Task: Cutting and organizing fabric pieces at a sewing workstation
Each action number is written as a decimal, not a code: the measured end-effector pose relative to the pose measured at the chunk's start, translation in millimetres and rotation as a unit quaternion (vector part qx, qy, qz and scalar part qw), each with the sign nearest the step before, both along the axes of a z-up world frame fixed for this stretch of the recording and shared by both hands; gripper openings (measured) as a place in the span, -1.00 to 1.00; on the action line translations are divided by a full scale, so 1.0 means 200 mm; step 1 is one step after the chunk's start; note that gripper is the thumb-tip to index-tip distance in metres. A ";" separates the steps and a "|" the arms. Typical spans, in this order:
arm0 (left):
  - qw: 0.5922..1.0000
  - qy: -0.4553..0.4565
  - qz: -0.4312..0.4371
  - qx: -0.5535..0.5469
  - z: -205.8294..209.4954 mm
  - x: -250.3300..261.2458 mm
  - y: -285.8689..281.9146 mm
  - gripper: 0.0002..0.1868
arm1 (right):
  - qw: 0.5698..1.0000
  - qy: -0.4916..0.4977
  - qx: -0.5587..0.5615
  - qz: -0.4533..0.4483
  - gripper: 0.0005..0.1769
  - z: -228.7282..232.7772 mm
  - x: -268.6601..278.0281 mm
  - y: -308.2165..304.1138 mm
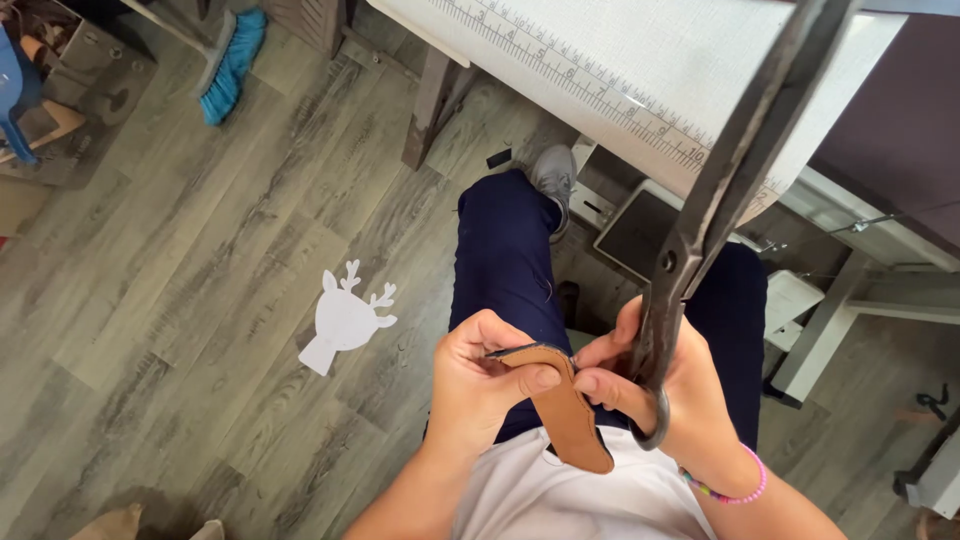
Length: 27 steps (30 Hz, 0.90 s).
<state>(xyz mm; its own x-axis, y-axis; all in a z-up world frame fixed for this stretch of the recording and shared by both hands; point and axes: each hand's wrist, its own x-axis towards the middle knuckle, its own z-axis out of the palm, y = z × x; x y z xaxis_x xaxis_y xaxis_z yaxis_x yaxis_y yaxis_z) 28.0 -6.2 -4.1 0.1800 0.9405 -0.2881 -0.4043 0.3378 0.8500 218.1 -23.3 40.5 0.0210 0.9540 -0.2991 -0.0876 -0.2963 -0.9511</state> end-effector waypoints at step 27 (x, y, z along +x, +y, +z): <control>0.990 -0.104 0.091 -0.039 -0.13 0.02 -0.02 -0.56 | 0.990 -0.139 -0.011 -0.023 -0.47 -0.17 0.26 -0.19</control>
